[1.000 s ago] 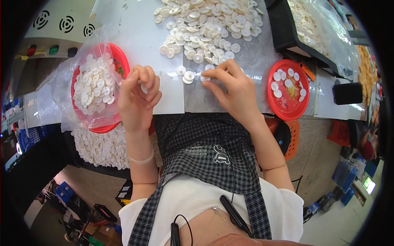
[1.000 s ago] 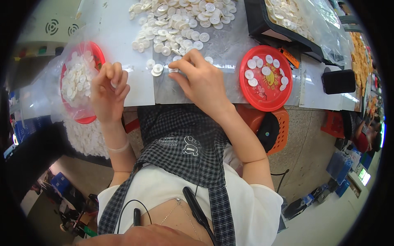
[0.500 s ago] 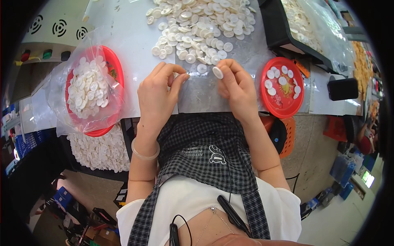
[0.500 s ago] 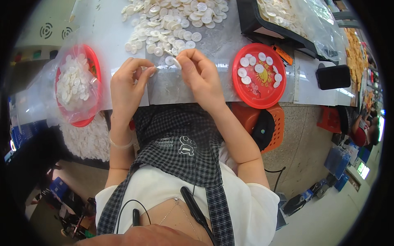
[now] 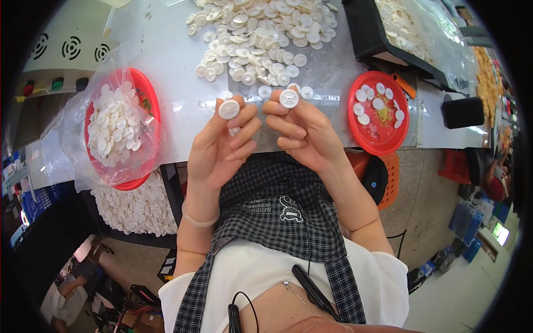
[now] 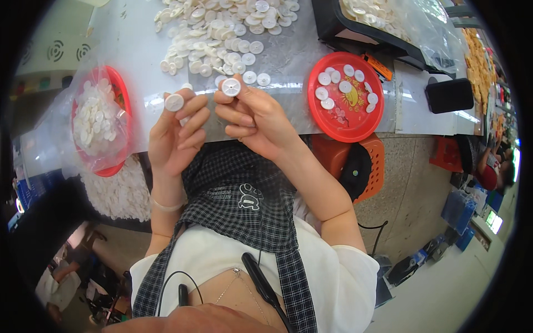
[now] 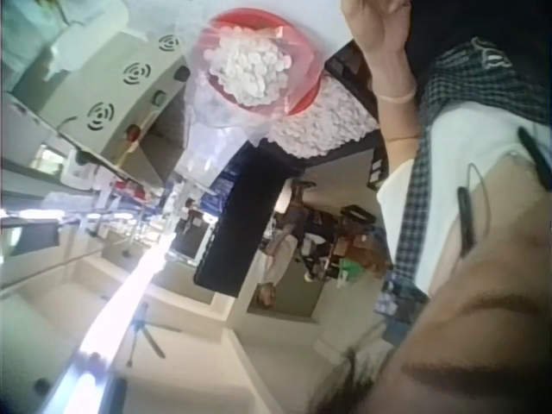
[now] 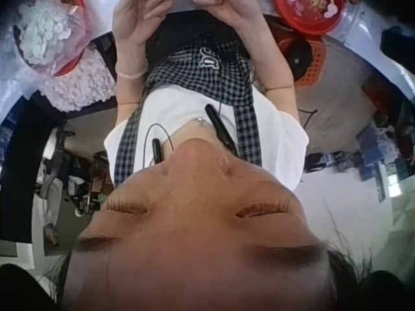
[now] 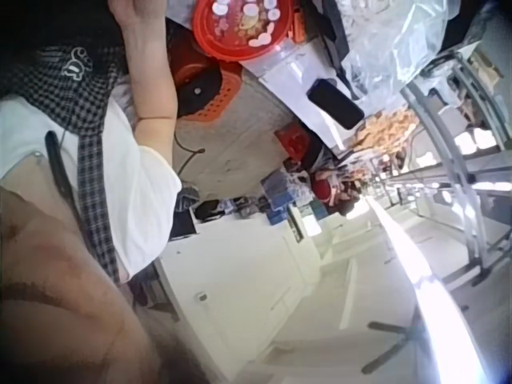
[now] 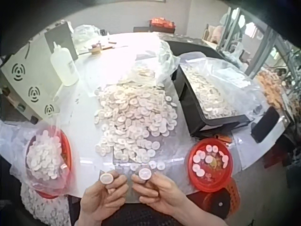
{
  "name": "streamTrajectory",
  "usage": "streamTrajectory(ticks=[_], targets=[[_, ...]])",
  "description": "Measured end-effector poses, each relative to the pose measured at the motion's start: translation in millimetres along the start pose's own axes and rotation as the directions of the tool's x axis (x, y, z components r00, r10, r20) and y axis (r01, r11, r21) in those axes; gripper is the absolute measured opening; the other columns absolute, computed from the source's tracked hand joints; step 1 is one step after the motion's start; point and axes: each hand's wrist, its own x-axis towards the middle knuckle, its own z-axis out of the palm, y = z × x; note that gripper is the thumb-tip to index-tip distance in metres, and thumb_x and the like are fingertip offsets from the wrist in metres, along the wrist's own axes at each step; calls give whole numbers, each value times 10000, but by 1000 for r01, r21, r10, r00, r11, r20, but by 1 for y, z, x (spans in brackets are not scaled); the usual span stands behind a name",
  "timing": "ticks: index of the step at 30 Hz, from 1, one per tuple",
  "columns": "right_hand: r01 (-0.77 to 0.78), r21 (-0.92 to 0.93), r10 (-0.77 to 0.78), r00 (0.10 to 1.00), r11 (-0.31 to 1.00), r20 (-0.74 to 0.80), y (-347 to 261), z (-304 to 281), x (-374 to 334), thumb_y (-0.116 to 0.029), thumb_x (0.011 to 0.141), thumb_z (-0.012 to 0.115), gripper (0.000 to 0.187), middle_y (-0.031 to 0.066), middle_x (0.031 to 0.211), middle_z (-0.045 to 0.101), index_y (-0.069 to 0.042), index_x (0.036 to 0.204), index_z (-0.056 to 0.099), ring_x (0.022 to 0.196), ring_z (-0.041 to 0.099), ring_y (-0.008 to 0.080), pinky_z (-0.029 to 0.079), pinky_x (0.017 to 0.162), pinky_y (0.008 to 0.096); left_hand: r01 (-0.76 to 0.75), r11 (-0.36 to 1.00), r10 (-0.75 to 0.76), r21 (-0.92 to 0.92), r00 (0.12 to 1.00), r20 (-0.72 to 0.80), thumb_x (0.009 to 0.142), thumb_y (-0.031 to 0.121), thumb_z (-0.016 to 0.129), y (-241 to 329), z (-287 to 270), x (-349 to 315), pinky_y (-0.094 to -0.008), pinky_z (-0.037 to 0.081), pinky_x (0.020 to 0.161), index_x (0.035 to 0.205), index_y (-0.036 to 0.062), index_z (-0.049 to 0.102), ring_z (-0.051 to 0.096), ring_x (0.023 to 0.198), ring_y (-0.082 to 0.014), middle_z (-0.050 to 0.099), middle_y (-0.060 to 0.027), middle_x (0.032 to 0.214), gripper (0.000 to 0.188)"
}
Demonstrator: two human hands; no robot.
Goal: Sort and inspect small white plastic components on a factory workbench.
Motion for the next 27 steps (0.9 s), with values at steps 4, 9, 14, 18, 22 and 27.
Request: streamTrajectory(ticks=[4, 9, 14, 18, 22, 27], targets=[[79, -136, -84, 996, 988, -27, 2, 0, -3, -299, 1042, 409, 224, -26, 915, 408, -84, 1041, 470, 607, 331, 12, 275, 470, 135, 73, 958, -72, -276, 997, 13, 1056, 262, 352, -3, 7, 0, -183, 369, 480, 970, 92, 421, 364, 687, -88, 375, 8, 872, 203], [92, -235, -108, 993, 968, -56, 4, 11, -5, -297, 1039, 409, 210, 13, 993, 464, -95, 1019, 464, 659, 371, 23, 302, 485, 138, 51, 954, -55, -295, 998, -4, 1048, 193, 345, -2, 6, -3, -189, 376, 486, 1012, 86, 432, 377, 701, -89, 382, 3, 894, 143], [196, -416, -225, 974, 888, -23, 6, 14, -3, -285, 1038, 378, 214, 38, 926, 492, -94, 1010, 470, 691, 415, 60, 312, 480, 148, 25, 960, -25, -279, 1000, 3, 1040, 176, 368, 0, 4, -6, -187, 375, 498, 1056, 81, 440, 379, 710, -86, 383, 3, 899, 120], [218, -419, -269, 961, 881, -67, 5, 10, -2, -293, 1037, 374, 233, 33, 865, 481, -90, 972, 468, 679, 402, 69, 290, 471, 161, -17, 977, 11, -212, 1000, -26, 1030, 171, 396, 1, 3, -8, -184, 371, 502, 1081, 72, 440, 379, 717, -85, 383, 5, 903, 119], [240, -532, -282, 959, 812, 3, 2, 2, -2, -289, 1034, 396, 260, -3, 780, 436, -74, 925, 492, 647, 361, 67, 258, 466, 186, -47, 984, 35, -170, 997, -73, 1028, 173, 403, 1, 4, -9, -182, 367, 503, 1091, 61, 440, 377, 719, -87, 381, 3, 907, 134], [187, -749, -348, 935, 636, -62, 4, 7, -6, -255, 1016, 476, 249, -37, 716, 445, -55, 889, 553, 591, 350, 64, 266, 484, 201, -117, 993, 120, 29, 987, -105, 1028, 188, 414, 1, 4, -6, -171, 345, 493, 1089, 62, 447, 372, 705, -79, 368, 3, 877, 144]])
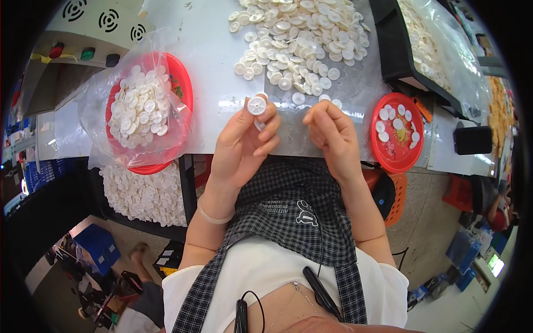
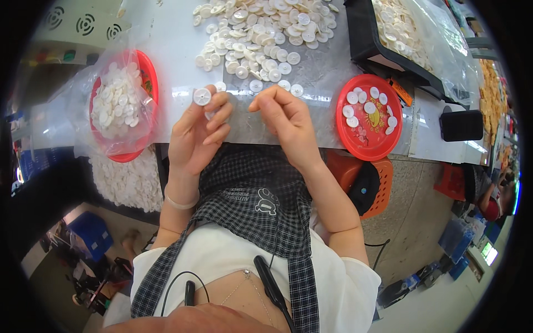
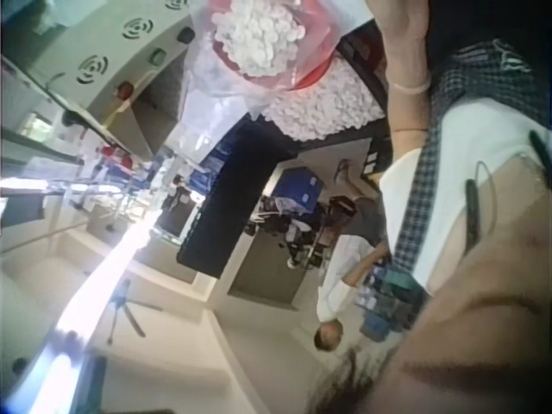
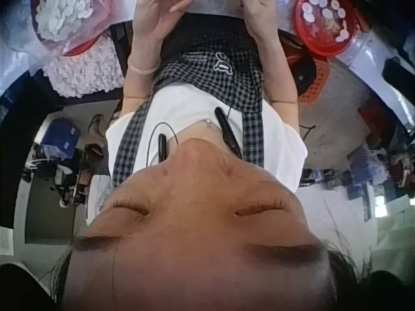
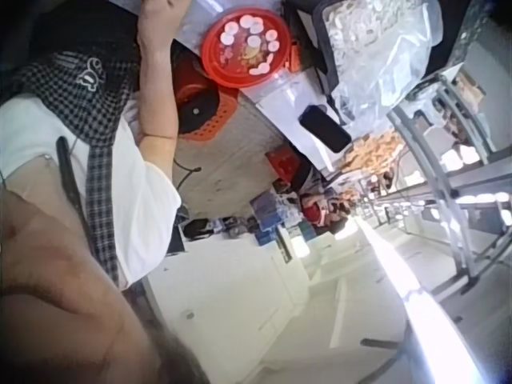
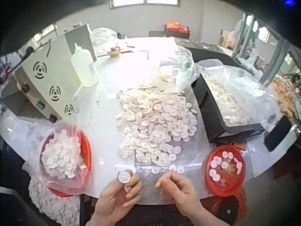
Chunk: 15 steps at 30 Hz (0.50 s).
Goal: Sort and inspect small white plastic components on a factory workbench.
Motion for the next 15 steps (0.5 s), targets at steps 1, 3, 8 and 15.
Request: streamTrajectory(ticks=[1, 3, 8, 15], targets=[[76, -212, -79, 997, 974, -8, -1, 2, -1, -224, 995, 513, 221, -19, 724, 489, -44, 883, 574, 588, 384, 73, 305, 503, 213, -74, 986, 77, 147, 997, -13, 1028, 195, 419, -1, 2, 2, -168, 333, 489, 1075, 62, 454, 372, 685, -74, 370, 4, 860, 145], [140, -424, -159, 987, 895, -11, -5, 6, -4, -194, 974, 550, 194, -1, 732, 533, -33, 876, 596, 586, 419, 83, 343, 523, 225, -114, 917, 137, 383, 990, -32, 1020, 194, 447, -2, 13, 8, -163, 318, 489, 1050, 54, 472, 376, 662, -62, 387, 6, 830, 145], [285, -847, 38, 941, 448, 337, -5, 15, -28, -139, 885, 603, 136, 125, 859, 674, -10, 927, 617, 825, 662, 301, 489, 731, 397, -149, 410, 126, 900, 986, 106, 972, 156, 551, -20, 56, 39, -187, 350, 538, 1017, 6, 531, 449, 658, -37, 498, 11, 773, 158], [100, -805, 200, 944, 585, 263, -6, -1, -48, -94, 879, 574, 298, 164, 1070, 624, -29, 1170, 557, 1014, 600, 293, 450, 909, 378, -283, 351, -6, 893, 952, 305, 896, 151, 619, -101, 75, 76, -357, 487, 754, 1008, 24, 559, 624, 851, -280, 611, -173, 923, 180]])
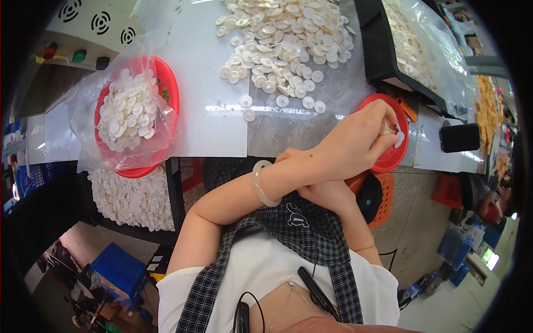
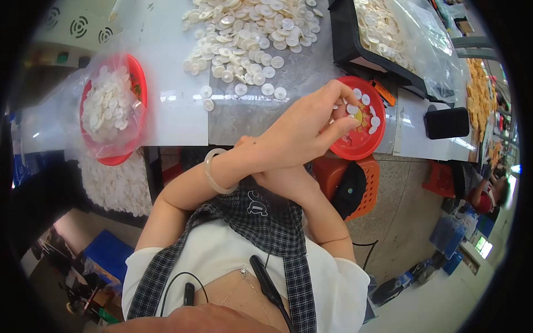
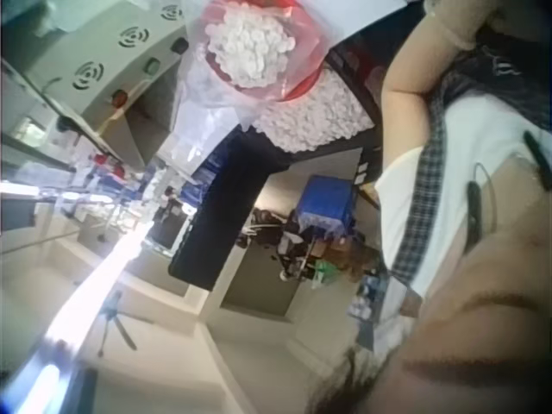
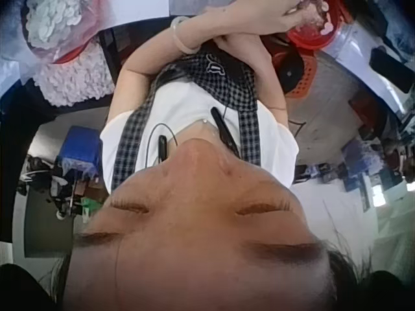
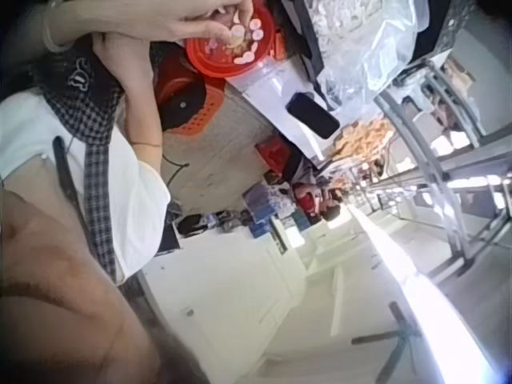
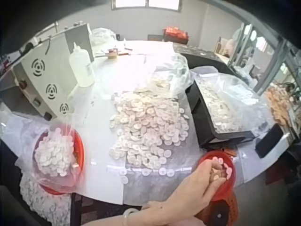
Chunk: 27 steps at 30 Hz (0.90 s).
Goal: Sort and inspect small white plastic components on a factory workbench.
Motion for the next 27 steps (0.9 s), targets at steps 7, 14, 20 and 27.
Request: streamTrajectory(ticks=[7, 14, 20, 27], targets=[[96, -255, -198, 890, 962, -411, 16, -23, 12, -63, 820, 650, 221, 113, 940, 604, -34, 1034, 604, 791, 630, 344, 510, 713, 409, -174, 924, 239, 340, 958, -160, 860, 48, 644, 14, -45, -27, -245, 433, 589, 1046, 32, 612, 507, 668, -110, 503, -43, 800, 190], [-104, -425, -228, 718, 899, -658, 14, -40, 50, -129, 802, 736, 121, 45, 888, 646, -82, 905, 695, 680, 639, 204, 481, 561, 316, 235, 891, 54, 388, 794, -605, 904, 39, 612, 1, -135, -90, -215, 329, 555, 1007, 65, 664, 395, 635, -35, 497, 53, 767, 118], [-71, -451, -246, 759, 890, -603, 11, -38, 51, -139, 798, 740, 107, 34, 839, 632, -85, 872, 684, 668, 642, 183, 475, 545, 307, 324, 653, 77, 684, 871, -486, 801, 56, 722, 0, -135, -92, -270, 335, 499, 995, 115, 713, 405, 582, -97, 436, -5, 714, 203], [-132, -456, -193, 778, 880, -598, 12, -33, 51, -215, 772, 764, 198, 25, 822, 620, -63, 829, 649, 689, 645, 179, 480, 557, 312, 276, 608, 121, 744, 894, -431, 793, 97, 740, -9, -139, -82, -291, 363, 509, 941, 99, 710, 438, 570, -131, 472, -36, 718, 151]])
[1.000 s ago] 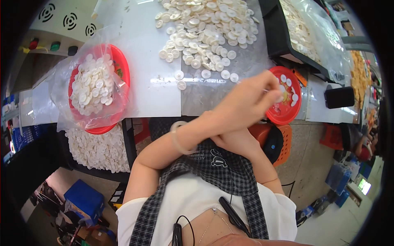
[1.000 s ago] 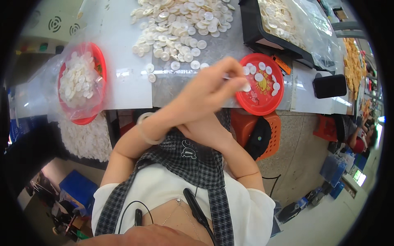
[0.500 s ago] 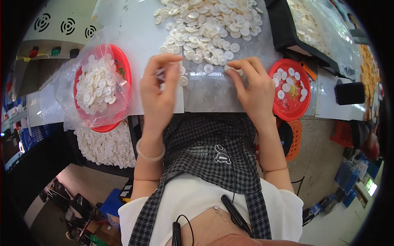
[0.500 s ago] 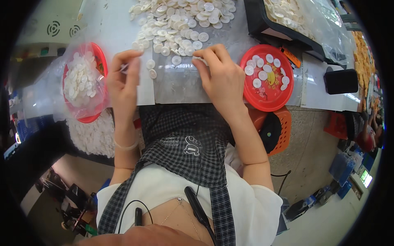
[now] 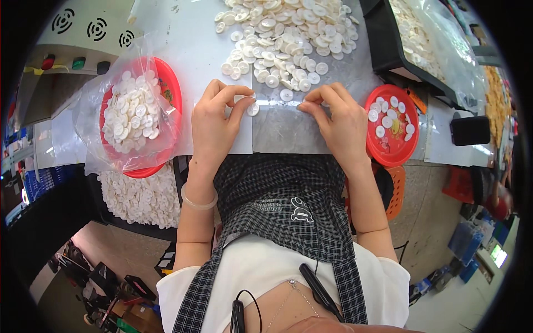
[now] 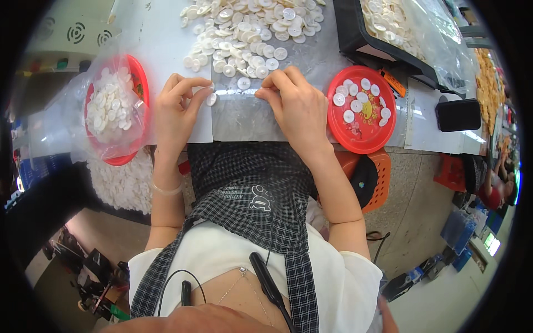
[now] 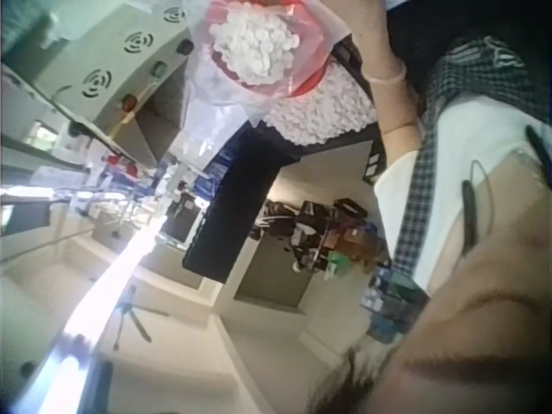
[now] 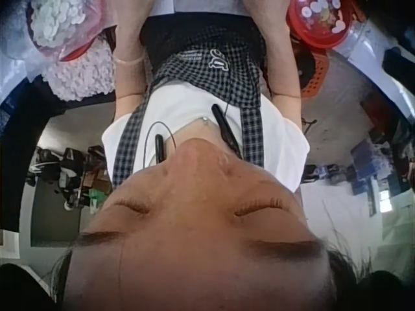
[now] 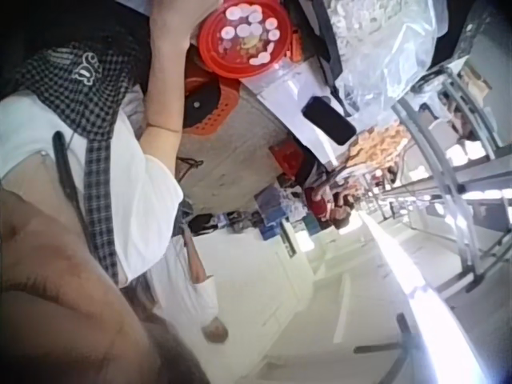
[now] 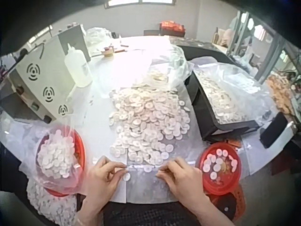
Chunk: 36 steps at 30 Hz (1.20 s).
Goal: Sort and inspect small white plastic components on a factory workbench.
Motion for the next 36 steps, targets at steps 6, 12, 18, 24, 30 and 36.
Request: streamTrajectory(ticks=[6, 12, 18, 24, 30, 36], targets=[[-9, -16, 9, 1000, 1000, 1, -1, 2, 1, -221, 783, 759, 226, 37, 808, 599, -46, 823, 622, 666, 628, 199, 473, 552, 320, -7, 984, -11, -179, 995, -96, 863, 155, 709, -2, 0, 0, -255, 344, 502, 909, 25, 650, 415, 562, -94, 448, 10, 702, 150], [23, 211, -15, 999, 977, -37, -8, 1, 1, -177, 843, 723, 201, 25, 791, 563, -21, 859, 598, 654, 560, 135, 421, 557, 249, 517, -457, 108, -724, 840, 531, 1025, 175, 412, 14, 1, -14, -174, 349, 535, 1160, 17, 445, 354, 745, -87, 351, -13, 898, 210], [-165, 729, 104, 986, 664, 128, -9, 8, -6, -198, 969, 596, 173, -57, 774, 491, -28, 953, 566, 603, 380, 26, 294, 526, 177, 527, -638, 170, -562, 808, 564, 1028, 163, 393, 22, 4, -19, -189, 370, 552, 1135, 12, 455, 363, 744, -96, 363, -14, 902, 195], [-526, 846, 27, 848, -90, 530, -13, 8, -9, -308, 1034, 455, 252, -60, 765, 405, -77, 950, 511, 564, 293, -14, 225, 452, 156, 544, -515, 105, -663, 807, 581, 1021, 169, 396, 28, 4, -19, -195, 371, 562, 1074, 27, 463, 372, 751, -102, 376, -21, 911, 166], [-613, 567, -166, 745, -550, 646, -17, 8, -6, -384, 1042, 397, 309, -54, 829, 369, -97, 941, 454, 544, 259, -7, 209, 426, 132, 447, -287, 4, -847, 885, 465, 991, 237, 403, 20, -7, -19, -236, 393, 583, 1003, 62, 443, 415, 785, -133, 438, -55, 960, 179], [-612, 554, -194, 750, -564, 632, -18, 8, -9, -399, 1040, 390, 321, -53, 835, 369, -102, 934, 448, 545, 256, -5, 217, 425, 128, 389, -284, -44, -877, 908, 417, 1028, 314, 357, 0, -13, -17, -195, 306, 461, 953, 64, 473, 426, 692, -101, 464, -34, 843, 286]])
